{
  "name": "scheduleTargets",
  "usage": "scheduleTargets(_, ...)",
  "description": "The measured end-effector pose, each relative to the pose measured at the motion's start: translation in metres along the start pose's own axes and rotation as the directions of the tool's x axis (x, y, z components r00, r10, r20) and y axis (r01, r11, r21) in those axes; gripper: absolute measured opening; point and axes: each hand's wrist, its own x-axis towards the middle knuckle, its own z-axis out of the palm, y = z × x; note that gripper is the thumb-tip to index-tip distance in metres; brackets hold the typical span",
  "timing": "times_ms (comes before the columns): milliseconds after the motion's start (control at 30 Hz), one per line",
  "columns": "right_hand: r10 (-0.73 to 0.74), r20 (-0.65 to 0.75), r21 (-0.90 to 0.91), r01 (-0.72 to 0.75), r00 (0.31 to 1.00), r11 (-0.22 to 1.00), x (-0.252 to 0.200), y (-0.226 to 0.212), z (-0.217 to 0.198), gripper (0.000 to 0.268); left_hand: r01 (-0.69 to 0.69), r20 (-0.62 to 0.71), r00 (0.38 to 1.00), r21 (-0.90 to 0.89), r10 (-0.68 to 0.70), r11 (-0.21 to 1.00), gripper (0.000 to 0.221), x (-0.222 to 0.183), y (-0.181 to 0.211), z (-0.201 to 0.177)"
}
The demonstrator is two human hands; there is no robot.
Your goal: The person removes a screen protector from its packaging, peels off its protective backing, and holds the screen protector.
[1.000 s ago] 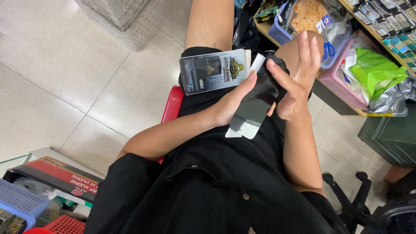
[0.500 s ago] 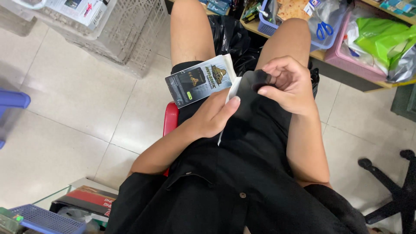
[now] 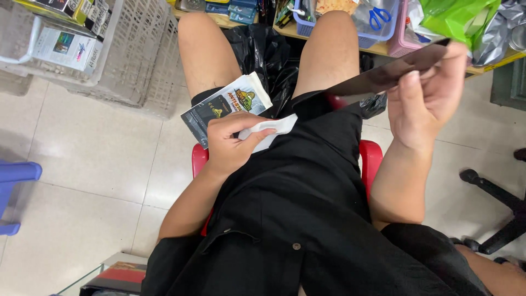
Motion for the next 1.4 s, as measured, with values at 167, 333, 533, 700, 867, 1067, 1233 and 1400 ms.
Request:
scheduleTargets(167, -0.075, -0.065, -0.067, 0.071, 0.995, 0.995, -0.006, -0.012, 0.029, 0.035, -0.088, 0.013, 0.996, 0.003, 0.087, 0.996, 0.014, -0.001, -0.002, -0.002)
scheduleTargets(333, -0.084, -0.062, -0.076, 0.079, 0.995, 0.994, -0.018, 0.003, 0.027, 0.037, -0.112, 0.001, 0.994, 0.017, 0.112, 0.994, 0.016, -0.004, -0.006, -0.002)
scheduleTargets(533, -0.081, 0.023, -0.253, 0.084, 0.996, 0.964, -0.019, -0.002, 0.030, 0.032, -0.038, -0.010, 0.999, 0.013, 0.038, 0.999, 0.021, -0.003, -0.014, -0.009)
scheduleTargets(700, 0.063, 0.076, -0.320, -0.036, 0.995, 0.947, -0.007, -0.026, 0.057, 0.030, -0.013, 0.095, 0.995, 0.032, 0.010, 0.999, 0.015, 0.002, -0.008, -0.018)
scheduleTargets(867, 0.073, 0.126, -0.408, -0.015, 0.989, 0.913, -0.014, -0.015, 0.062, 0.042, -0.012, 0.115, 0.993, 0.095, 0.001, 0.995, 0.016, 0.004, -0.002, -0.015)
scheduleTargets(1067, -0.053, 0.484, -0.600, 0.375, 0.874, 0.707, 0.005, -0.027, 0.101, 0.038, -0.016, 0.108, 0.994, 0.104, 0.005, 0.994, 0.016, 0.002, -0.006, -0.008)
scheduleTargets(1233, -0.055, 0.647, -0.567, 0.528, 0.761, 0.632, 0.011, -0.020, 0.115, 0.021, -0.020, 0.100, 0.995, 0.041, 0.016, 0.999, 0.016, -0.001, -0.008, -0.009)
scheduleTargets(1400, -0.021, 0.631, -0.571, 0.484, 0.775, 0.663, 0.007, -0.015, 0.114, 0.028, 0.031, 0.136, 0.990, -0.025, -0.027, 0.999, 0.018, 0.003, -0.007, -0.014)
